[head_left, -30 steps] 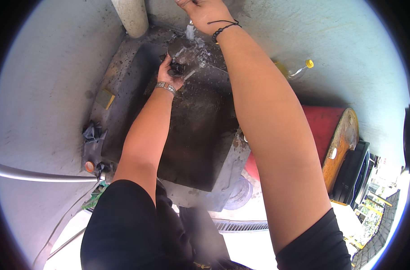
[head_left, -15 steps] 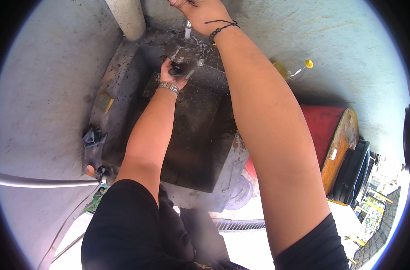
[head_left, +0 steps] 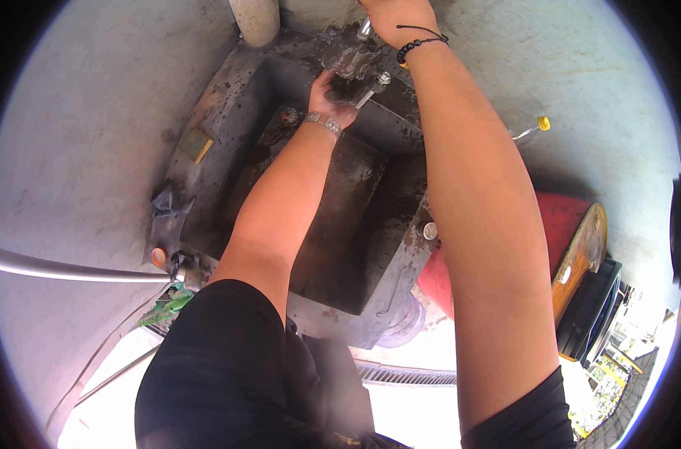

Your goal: The person uses a hammer and a metal rod to repeatedly strike a green mechanical component clamped in a vise. After several strikes, the person moves to a sink, rinses the component under running water, and inspects the interior by hand.

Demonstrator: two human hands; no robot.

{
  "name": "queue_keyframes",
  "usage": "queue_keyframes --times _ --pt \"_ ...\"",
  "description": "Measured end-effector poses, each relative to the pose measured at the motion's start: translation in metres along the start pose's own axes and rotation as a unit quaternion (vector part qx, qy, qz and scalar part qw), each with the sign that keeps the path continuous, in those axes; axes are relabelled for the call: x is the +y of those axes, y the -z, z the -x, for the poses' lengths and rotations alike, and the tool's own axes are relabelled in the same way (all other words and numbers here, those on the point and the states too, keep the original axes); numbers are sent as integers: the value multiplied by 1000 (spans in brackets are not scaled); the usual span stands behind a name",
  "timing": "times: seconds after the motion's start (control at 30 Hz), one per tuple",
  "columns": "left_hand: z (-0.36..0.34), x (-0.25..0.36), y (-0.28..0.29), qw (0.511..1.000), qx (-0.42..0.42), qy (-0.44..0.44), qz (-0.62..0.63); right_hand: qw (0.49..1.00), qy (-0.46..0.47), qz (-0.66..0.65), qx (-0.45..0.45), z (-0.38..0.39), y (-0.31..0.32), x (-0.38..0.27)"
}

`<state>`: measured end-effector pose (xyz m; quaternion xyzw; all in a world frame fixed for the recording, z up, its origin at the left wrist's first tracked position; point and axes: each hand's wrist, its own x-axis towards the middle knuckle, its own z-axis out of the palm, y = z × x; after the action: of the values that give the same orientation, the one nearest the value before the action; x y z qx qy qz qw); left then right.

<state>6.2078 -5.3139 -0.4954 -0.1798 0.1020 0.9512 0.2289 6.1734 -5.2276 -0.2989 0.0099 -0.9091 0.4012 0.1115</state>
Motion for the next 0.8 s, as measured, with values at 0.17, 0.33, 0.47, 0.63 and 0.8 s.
queue_keyframes --times 0.17,0.33,0.47,0.63,0.8 --pt "11 4 -6 1000 16 19 19 1000 8 5 3 -3 -3 11" --pt "13 18 -5 999 30 12 -20 998 49 27 18 -5 -3 12" --pt "2 33 -3 995 27 17 -94 999 17 32 -10 -4 0 9" --pt "8 45 1 973 35 24 -227 999 42 19 -23 -6 2 11" --pt "21 46 2 959 75 21 -273 1000 29 -1 -10 -5 -1 10"
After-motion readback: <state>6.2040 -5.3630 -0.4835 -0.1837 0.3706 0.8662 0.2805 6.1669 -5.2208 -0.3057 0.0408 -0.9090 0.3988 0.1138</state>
